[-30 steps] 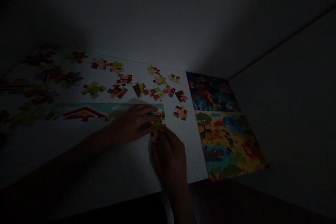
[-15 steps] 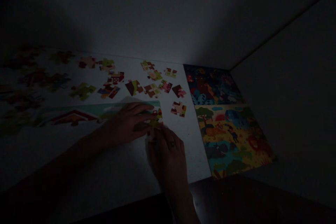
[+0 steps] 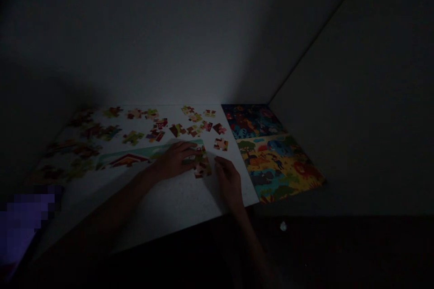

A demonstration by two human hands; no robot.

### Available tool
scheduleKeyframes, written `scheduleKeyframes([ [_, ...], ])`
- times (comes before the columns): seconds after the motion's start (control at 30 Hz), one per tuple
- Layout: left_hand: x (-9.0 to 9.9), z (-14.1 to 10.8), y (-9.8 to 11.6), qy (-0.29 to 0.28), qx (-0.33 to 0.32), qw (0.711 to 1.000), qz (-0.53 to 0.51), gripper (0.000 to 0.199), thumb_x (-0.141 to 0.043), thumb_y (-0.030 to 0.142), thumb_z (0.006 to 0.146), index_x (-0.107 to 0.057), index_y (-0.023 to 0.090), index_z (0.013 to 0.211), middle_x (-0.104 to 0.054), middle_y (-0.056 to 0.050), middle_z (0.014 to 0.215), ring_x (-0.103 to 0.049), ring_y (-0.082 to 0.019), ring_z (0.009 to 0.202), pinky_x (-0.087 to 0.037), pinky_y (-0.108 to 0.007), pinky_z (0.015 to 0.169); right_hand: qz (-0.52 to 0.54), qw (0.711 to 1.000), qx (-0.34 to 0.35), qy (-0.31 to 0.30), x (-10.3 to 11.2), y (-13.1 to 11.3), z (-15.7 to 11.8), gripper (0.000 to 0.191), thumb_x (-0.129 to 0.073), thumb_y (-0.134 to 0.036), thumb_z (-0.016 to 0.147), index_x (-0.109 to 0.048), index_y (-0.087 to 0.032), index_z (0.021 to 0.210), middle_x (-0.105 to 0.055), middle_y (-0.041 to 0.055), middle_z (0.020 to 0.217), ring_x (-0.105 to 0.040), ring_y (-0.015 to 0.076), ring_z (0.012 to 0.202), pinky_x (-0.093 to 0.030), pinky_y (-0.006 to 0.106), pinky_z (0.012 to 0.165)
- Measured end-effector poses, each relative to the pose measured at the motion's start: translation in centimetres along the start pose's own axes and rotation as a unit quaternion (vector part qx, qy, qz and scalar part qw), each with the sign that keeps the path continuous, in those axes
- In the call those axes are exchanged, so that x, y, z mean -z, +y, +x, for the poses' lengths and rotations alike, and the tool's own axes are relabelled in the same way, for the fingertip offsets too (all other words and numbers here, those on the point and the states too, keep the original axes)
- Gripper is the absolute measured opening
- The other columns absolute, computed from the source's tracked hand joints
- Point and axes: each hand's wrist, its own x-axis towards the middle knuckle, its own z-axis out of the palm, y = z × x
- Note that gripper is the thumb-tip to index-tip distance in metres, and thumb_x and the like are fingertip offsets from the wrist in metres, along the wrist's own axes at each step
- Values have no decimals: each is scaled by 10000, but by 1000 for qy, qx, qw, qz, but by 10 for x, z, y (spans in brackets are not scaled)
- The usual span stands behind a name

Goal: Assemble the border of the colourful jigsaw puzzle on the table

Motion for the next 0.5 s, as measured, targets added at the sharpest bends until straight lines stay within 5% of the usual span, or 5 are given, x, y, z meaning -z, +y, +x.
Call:
scheduleKeyframes([
  [0.23,-2,-6,3,54,-32,998,32,287,-596,324,929,-677,224,1185,-605,-100,1298,-522,-240,1241,-423,-442,1070,-16,997,-14,80,21,22,43,426,-537,-476,777,-706,-131,961,-724,154,999,-662,278,918,-521,402,807],
  [0.5,-3,-9,3,70,-2,996,60,262,-575,305,938,-674,209,1161,-618,-96,1260,-555,-237,1194,-450,-439,1041,-104,986,-16,131,15,10,128,380,-452,-299,780,-699,-121,1006,-720,147,1032,-632,257,955,-467,362,882],
])
